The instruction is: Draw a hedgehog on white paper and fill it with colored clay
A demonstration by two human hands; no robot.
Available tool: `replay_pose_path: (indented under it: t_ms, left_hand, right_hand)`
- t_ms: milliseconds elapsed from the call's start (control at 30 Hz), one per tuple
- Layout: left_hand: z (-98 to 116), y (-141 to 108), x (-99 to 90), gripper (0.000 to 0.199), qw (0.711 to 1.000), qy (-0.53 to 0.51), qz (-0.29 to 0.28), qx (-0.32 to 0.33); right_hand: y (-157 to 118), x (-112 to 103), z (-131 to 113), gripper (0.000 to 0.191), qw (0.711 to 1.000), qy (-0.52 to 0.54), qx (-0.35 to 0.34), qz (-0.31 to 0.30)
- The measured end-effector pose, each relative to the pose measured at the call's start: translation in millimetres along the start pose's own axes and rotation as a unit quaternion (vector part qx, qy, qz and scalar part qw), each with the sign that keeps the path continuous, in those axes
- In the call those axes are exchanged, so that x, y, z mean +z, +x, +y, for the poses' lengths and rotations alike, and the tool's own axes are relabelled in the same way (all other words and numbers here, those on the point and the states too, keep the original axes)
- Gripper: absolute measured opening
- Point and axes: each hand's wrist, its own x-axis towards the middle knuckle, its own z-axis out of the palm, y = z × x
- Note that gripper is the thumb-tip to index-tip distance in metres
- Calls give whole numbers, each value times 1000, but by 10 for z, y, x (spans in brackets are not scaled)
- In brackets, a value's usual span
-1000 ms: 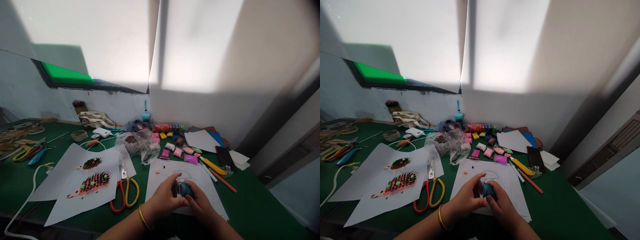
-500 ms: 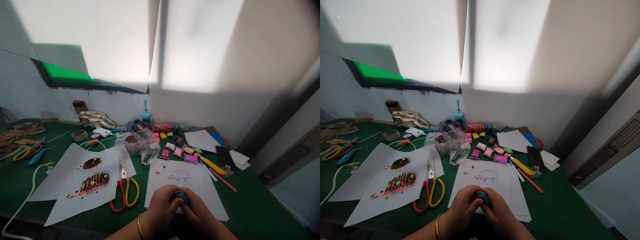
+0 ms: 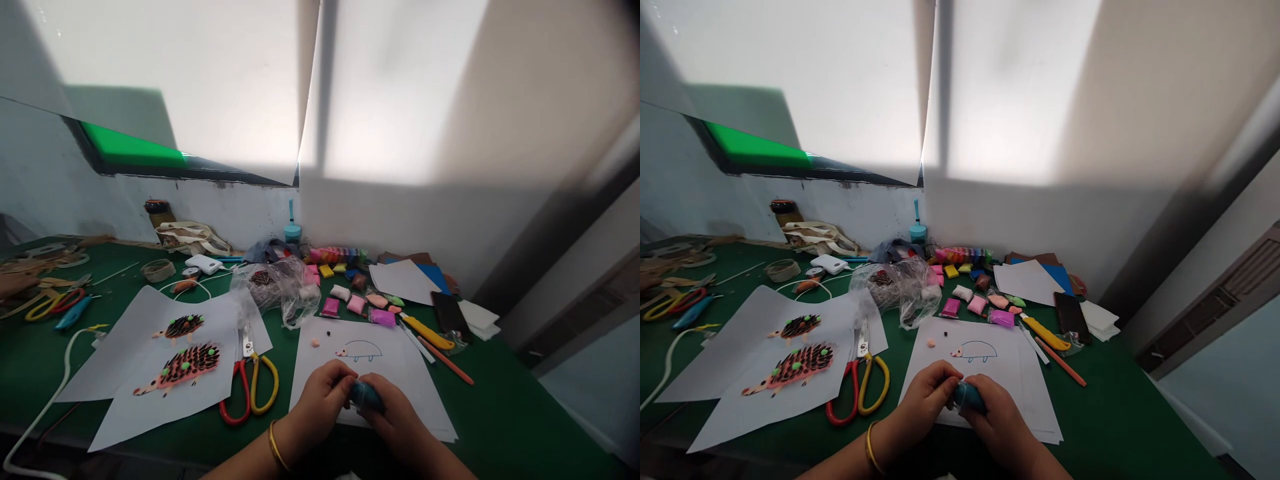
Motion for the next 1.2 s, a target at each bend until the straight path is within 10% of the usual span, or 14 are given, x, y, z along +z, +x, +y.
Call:
replay_pose_path:
  t_ms: [233,367,500,733,967,1200]
  left_hand:
    - [98,151,-163,30,990,133,-33,15]
    - [163,358,-508,27,862,503,52,27]
    - [125,538,-724,20,777,629,10,-28]
    - [84,580,-716,13,765,642,38,-38]
    - [145,560,-774,17,817,575,44,-15]
    - [183,609,-729,20,756,652,0,-59]
  right_hand:
    - [11,-66,53,21,999,8,29,22]
    - [37,-183,165,32,993,9,99,68]
    - [70,-276,214,39,978,32,180,104]
    - [92,-303,173,40,973,47,203,100]
    - [103,-309,225,44,968,65,220,105]
    - [112,-309,186,46,963,80,236,105]
